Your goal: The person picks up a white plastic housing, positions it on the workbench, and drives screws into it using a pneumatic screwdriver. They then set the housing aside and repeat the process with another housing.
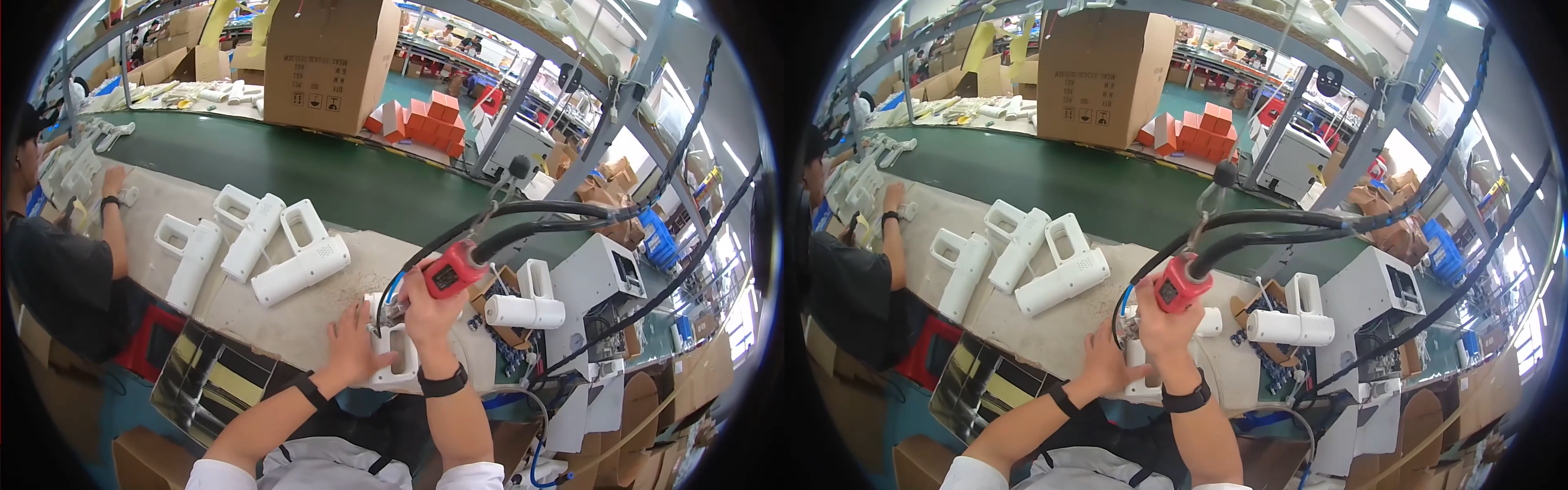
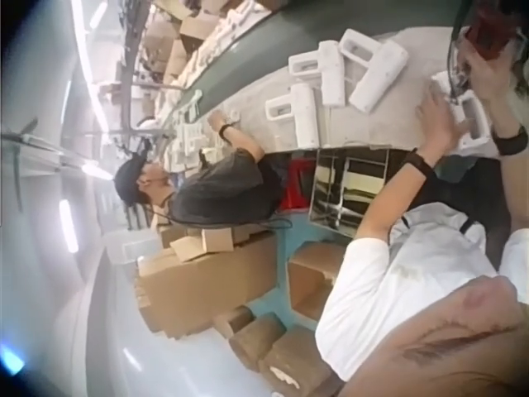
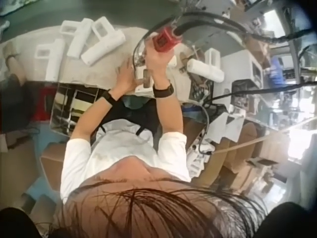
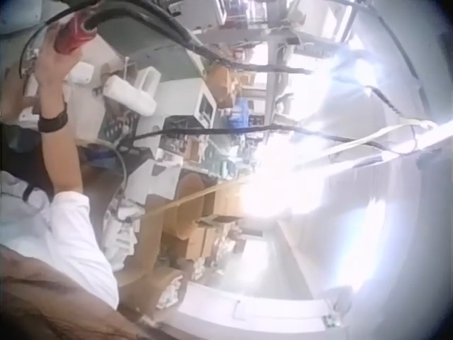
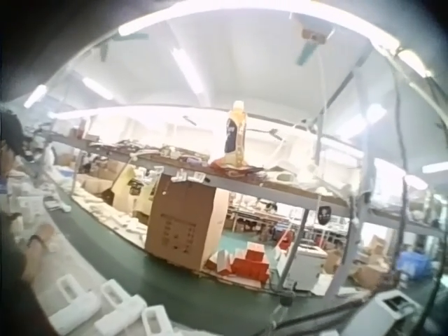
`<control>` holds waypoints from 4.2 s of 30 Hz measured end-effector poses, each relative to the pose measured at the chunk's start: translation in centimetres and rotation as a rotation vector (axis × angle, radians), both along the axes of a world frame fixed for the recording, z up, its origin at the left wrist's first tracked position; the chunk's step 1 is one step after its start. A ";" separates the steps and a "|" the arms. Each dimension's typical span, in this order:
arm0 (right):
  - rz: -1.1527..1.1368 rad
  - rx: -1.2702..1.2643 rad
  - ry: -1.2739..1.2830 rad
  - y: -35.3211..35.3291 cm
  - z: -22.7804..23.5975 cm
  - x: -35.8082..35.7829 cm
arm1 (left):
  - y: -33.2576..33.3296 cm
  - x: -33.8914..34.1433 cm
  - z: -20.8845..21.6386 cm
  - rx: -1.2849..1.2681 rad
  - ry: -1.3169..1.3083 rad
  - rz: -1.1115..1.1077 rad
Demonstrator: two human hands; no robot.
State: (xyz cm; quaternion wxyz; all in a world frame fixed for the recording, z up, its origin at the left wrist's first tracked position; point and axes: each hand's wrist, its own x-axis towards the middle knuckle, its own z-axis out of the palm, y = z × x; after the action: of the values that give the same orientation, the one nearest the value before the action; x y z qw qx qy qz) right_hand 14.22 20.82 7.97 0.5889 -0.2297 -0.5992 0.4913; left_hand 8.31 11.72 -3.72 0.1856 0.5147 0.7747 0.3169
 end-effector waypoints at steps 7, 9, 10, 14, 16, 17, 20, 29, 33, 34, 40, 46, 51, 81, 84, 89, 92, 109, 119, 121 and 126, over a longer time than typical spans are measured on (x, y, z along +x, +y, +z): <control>-0.078 0.020 0.212 -1.4 6.3 4.6 | 4.1 -3.4 -1.3 -0.020 0.213 0.123; -0.079 -0.054 0.162 -1.4 5.7 5.3 | 4.7 -3.9 -1.2 -0.044 0.164 0.132; -0.086 -0.053 0.160 -1.2 5.4 5.4 | 4.8 -4.0 -1.3 -0.043 0.162 0.125; -0.099 -0.046 0.093 -0.8 4.5 5.2 | 4.8 -4.0 -1.8 -0.017 0.168 0.136; -0.098 -0.074 0.074 -0.2 3.7 5.0 | 4.9 -4.0 -1.7 -0.009 0.160 0.136; -0.097 -0.080 0.072 0.3 2.4 4.7 | 4.9 -3.9 -1.5 0.000 0.154 0.126; -0.133 -0.043 -0.029 0.7 -0.4 3.7 | 4.7 -3.9 -1.3 0.025 0.153 0.114; -0.062 -0.092 0.101 -2.5 5.2 4.7 | 4.4 -4.2 -1.3 0.000 0.132 0.126; 0.035 -0.052 0.142 -3.9 5.9 3.6 | 4.5 -4.2 -1.9 0.000 0.131 0.137; 0.025 -0.021 0.053 -4.2 5.7 2.9 | 4.5 -4.2 -1.9 0.005 0.131 0.136; 0.053 -0.049 0.030 -3.8 4.0 0.5 | 4.1 -4.6 -2.2 -0.020 0.116 0.139; -0.008 -0.054 -0.085 -2.4 -1.0 -0.6 | 4.7 -4.6 -2.5 0.045 0.103 0.136; 0.115 -0.091 -0.023 -2.5 0.1 0.7 | 6.6 -4.5 -7.3 0.237 0.172 0.110; -0.232 -1.168 -0.100 -21.5 -14.0 47.9 | -5.6 -15.9 -2.7 0.172 0.428 0.180; -0.679 -1.212 0.167 -31.1 -17.1 56.2 | -4.4 -16.7 -3.4 0.056 0.309 0.139; -1.083 -0.916 0.489 -37.3 -17.7 55.0 | -4.0 -19.2 -4.9 0.081 0.338 0.126; -0.508 -1.336 0.525 -37.2 -19.2 56.4 | -3.6 -15.9 -3.1 0.097 0.224 0.098; -0.273 0.282 -0.271 -0.1 3.5 7.1 | -3.8 -6.3 1.9 -0.057 0.231 -0.494; -0.087 -0.112 0.104 2.8 1.4 5.2 | 0.4 -6.9 2.7 0.367 0.958 -0.700; -0.091 -0.115 0.096 2.0 1.2 6.5 | 1.7 -6.0 3.2 0.253 0.941 -0.798; -0.280 -0.092 -0.024 0.1 3.1 9.0 | 5.3 -2.2 3.6 0.252 1.075 -0.814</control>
State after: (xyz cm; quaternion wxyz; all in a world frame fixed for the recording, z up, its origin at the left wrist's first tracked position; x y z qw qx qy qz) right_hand 23.22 20.92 11.06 0.6332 -0.3436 -0.5454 0.4283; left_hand 6.15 17.02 -0.10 -0.1817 0.8684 0.4612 0.0100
